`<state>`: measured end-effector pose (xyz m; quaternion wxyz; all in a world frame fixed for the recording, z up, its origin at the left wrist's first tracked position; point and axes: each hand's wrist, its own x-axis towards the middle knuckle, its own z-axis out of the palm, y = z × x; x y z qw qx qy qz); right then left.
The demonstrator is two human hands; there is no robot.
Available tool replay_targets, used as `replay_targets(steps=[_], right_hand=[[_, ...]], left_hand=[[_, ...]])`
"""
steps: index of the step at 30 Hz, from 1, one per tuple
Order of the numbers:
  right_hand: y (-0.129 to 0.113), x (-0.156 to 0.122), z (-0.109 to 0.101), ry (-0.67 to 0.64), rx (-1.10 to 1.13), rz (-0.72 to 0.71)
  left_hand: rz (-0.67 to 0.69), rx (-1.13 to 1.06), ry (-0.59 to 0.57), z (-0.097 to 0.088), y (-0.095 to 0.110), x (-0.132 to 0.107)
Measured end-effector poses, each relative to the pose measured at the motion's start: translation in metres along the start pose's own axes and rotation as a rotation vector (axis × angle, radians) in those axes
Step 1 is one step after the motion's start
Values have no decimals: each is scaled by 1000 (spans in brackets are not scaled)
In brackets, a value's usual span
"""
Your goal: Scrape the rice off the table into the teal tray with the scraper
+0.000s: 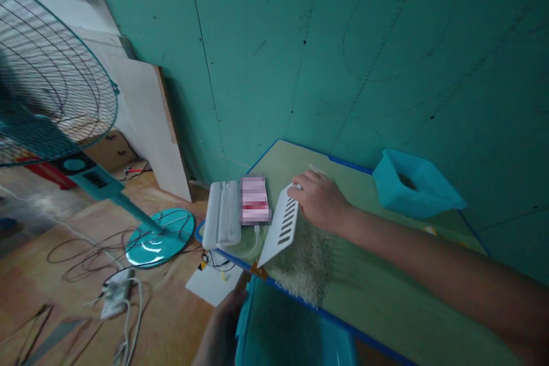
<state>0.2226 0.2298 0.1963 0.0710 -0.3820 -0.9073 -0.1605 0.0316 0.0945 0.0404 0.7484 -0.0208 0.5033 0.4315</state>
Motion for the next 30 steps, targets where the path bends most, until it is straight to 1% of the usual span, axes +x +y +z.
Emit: replay_targets(steps=[3, 8, 13, 17, 19, 25, 30], right_hand=[[0, 3, -1, -60, -26, -28], [2, -6, -5, -106, -92, -32], [5, -20, -3, -100, -102, -17], [10, -30, -2, -96, -100, -18], [12, -35, -3, -98, -105, -18], [16, -47, -5, -93, -114, -12], [21, -55, -5, -81, -98, -21]], left_hand=[[19, -37, 8, 1, 1, 1], [70, -51, -58, 2, -4, -11], [96, -11, -92, 5, -5, -16], [59, 5, -108, 12, -2, -26], [39, 13, -94, 15, -2, -29], [52, -15, -90, 16, -6, -28], [30, -34, -103, 19, -5, -29]])
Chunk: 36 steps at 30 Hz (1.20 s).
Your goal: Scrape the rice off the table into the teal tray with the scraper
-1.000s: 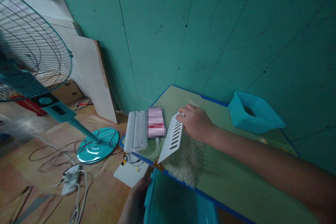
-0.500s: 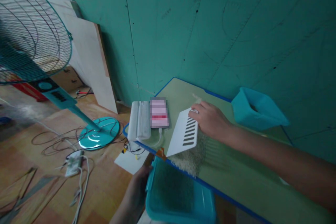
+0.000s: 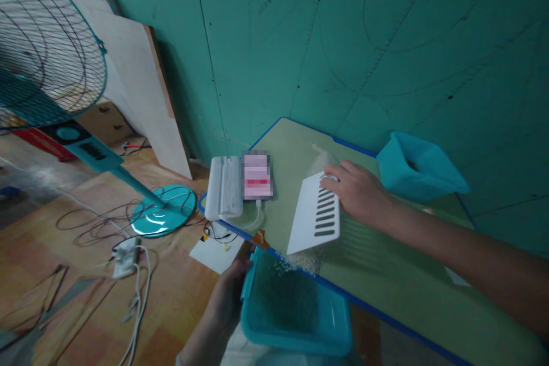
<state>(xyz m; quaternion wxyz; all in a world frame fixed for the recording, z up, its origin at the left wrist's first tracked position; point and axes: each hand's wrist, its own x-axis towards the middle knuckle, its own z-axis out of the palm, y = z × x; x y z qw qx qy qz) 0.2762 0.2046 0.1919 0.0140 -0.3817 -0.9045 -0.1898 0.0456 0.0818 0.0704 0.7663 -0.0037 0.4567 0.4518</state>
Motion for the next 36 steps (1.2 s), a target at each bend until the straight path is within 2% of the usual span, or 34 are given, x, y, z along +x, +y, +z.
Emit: replay_targets(steps=[13, 20, 24, 28, 31, 36], right_hand=[[6, -14, -7, -51, -10, -11], [-1, 10, -26, -195, 18, -40], [0, 26, -28, -305, 184, -78], [1, 38, -27, -350, 337, -126], [-4, 46, -30, -337, 318, -159], [-22, 62, -39, -219, 259, -191]], left_hand=[[30, 39, -60, 0, -2, 1], [-1, 74, -17, 0, -2, 5], [2, 77, -16, -1, -2, 3], [1, 81, 10, 0, -2, 1], [8, 75, 15, 1, -1, 0], [4, 51, -2, 2, -1, 1]])
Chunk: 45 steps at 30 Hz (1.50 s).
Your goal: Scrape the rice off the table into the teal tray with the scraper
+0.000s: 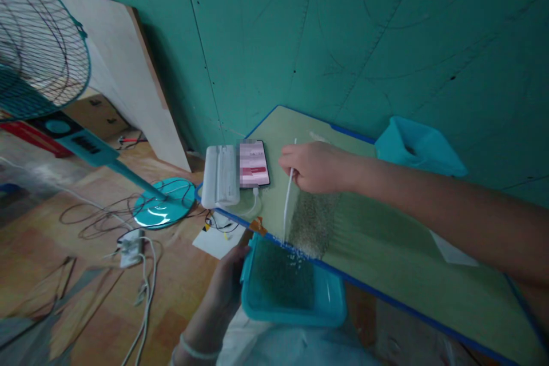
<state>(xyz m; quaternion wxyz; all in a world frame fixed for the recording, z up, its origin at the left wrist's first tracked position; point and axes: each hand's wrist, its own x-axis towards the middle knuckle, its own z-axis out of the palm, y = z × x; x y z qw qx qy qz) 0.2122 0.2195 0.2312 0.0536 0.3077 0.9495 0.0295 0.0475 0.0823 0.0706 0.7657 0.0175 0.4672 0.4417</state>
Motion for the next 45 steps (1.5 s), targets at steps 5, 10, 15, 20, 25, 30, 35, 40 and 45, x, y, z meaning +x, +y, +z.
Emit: replay_targets(steps=[5, 10, 15, 20, 25, 30, 35, 40, 45], right_hand=[[-7, 25, -3, -10, -9, -53], [-10, 44, 2, -23, -7, -70], [-13, 46, 4, -24, -24, -55], [-15, 40, 3, -41, -46, -42], [-14, 35, 3, -66, -52, -53], [-8, 26, 7, -70, -61, -33], [-6, 16, 10, -53, -55, -19], [-6, 6, 11, -52, -54, -2], [-5, 0, 11, -70, -41, 2]], left_hand=[[6, -40, -24, 2, 2, -2], [-9, -79, 23, 3, 5, -3], [-13, -93, 2, 0, 4, 0], [-15, -65, -7, 1, 3, -1], [-17, -52, -3, 3, 1, 0], [-20, -7, -3, 4, 0, -1], [4, -13, -63, 3, -4, 3], [4, 2, -80, 1, -8, 7], [-14, 45, -67, 4, -9, 6]])
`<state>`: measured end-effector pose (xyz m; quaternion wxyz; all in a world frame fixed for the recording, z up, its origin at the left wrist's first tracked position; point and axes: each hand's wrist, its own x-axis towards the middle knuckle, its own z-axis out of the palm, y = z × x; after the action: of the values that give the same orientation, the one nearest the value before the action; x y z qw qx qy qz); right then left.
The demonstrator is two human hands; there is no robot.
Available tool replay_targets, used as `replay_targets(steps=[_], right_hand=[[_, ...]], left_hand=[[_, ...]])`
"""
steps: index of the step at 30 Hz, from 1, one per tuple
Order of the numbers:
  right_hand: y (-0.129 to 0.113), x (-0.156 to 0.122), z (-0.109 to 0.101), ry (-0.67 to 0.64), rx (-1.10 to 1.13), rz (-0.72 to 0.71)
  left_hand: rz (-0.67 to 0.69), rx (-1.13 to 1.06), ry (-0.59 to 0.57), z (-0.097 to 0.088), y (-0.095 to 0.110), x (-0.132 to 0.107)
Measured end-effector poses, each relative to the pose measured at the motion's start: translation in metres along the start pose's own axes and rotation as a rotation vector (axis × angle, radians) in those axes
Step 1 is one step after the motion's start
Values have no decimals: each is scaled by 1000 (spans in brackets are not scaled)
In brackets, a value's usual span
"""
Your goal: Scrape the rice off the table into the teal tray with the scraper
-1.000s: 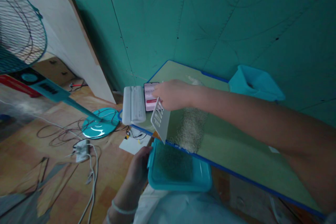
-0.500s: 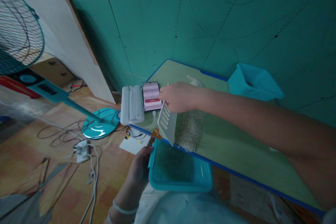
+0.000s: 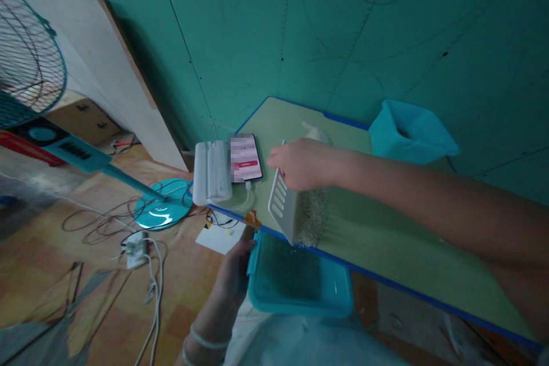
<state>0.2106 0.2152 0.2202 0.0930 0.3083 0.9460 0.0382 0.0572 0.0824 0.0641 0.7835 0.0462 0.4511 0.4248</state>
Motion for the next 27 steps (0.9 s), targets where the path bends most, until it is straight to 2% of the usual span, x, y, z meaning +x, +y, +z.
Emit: replay_targets(steps=[7, 13, 17, 27], right_hand=[[-3, -9, 2, 1, -21, 0], [-4, -18, 3, 9, -12, -25], [-10, -24, 2, 24, 18, -43], [-26, -46, -5, 57, 73, -83]], left_hand=[[38, -2, 4, 4, -1, -1], [12, 30, 25, 3, -3, 1], [17, 54, 3, 5, -5, 3], [50, 45, 51, 10, -9, 6]])
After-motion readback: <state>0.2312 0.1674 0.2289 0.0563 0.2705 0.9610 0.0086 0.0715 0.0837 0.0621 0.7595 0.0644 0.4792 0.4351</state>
